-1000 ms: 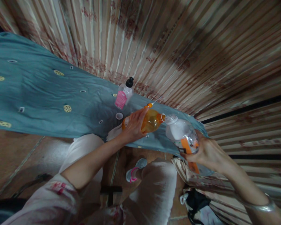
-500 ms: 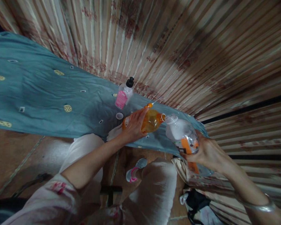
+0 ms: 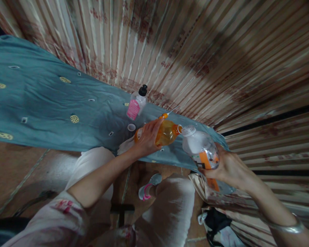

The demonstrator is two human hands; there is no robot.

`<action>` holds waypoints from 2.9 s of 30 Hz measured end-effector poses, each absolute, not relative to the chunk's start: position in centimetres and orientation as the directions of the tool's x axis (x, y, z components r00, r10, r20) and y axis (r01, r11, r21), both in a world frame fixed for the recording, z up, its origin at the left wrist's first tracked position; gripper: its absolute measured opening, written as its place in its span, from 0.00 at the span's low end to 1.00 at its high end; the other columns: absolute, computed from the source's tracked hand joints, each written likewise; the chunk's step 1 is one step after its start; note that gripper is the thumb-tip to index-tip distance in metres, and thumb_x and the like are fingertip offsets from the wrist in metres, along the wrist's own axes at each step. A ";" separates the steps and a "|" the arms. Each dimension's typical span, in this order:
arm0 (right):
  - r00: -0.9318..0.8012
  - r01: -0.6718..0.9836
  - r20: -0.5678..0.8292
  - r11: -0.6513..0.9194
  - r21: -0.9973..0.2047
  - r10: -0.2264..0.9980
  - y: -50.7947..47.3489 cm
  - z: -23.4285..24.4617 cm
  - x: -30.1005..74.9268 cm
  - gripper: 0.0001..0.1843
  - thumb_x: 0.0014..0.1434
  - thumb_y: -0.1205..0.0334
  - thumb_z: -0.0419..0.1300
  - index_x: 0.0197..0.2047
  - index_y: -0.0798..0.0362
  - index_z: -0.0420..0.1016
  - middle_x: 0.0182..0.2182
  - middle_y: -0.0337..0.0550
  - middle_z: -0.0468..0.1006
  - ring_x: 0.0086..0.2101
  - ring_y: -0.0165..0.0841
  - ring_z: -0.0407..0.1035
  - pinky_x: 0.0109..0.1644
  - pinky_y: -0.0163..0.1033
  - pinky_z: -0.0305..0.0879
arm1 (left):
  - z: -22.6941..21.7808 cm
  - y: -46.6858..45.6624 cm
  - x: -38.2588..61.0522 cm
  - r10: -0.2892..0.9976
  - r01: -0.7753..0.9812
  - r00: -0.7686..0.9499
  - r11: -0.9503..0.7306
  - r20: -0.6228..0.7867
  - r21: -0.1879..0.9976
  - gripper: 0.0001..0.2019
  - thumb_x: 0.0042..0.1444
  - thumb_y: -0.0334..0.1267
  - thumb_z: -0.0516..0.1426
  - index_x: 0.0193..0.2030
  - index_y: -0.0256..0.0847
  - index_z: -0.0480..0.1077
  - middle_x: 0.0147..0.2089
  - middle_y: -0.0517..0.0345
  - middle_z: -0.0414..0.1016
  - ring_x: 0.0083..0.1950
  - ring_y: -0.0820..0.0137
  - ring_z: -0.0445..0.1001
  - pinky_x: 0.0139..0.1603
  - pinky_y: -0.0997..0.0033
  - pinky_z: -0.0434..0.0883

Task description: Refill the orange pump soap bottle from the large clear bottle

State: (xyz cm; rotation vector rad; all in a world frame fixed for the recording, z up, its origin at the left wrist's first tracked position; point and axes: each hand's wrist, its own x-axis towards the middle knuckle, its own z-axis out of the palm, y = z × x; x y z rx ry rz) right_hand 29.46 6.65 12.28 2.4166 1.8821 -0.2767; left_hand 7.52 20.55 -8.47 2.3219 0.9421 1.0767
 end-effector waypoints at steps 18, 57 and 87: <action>0.246 0.958 -0.207 -0.270 -0.096 0.947 6.7 13.1 28.5 0.23 0.45 0.49 0.66 0.43 0.45 0.66 0.25 0.39 0.79 0.29 0.48 0.78 0.34 0.44 0.67 | -8.1 20.3 7.4 0.736 0.397 0.463 -0.671 0.494 0.627 0.52 0.55 0.37 0.71 0.82 0.33 0.53 0.78 0.29 0.67 0.78 0.38 0.70 0.75 0.35 0.72; 0.232 0.964 -0.202 -0.252 -0.081 0.952 6.8 13.4 28.2 0.23 0.45 0.49 0.65 0.43 0.44 0.67 0.24 0.37 0.77 0.27 0.44 0.74 0.34 0.44 0.65 | -8.7 20.6 7.6 0.724 0.362 0.464 -0.681 0.511 0.637 0.55 0.53 0.36 0.71 0.83 0.37 0.48 0.79 0.29 0.66 0.79 0.39 0.69 0.77 0.36 0.69; 0.275 0.947 -0.238 -0.305 -0.097 0.931 7.0 13.2 28.2 0.26 0.41 0.45 0.63 0.42 0.45 0.65 0.22 0.34 0.74 0.25 0.40 0.70 0.32 0.43 0.63 | -8.8 20.7 7.8 0.729 0.373 0.454 -0.678 0.513 0.634 0.55 0.52 0.37 0.72 0.83 0.33 0.51 0.78 0.29 0.67 0.78 0.39 0.70 0.77 0.35 0.71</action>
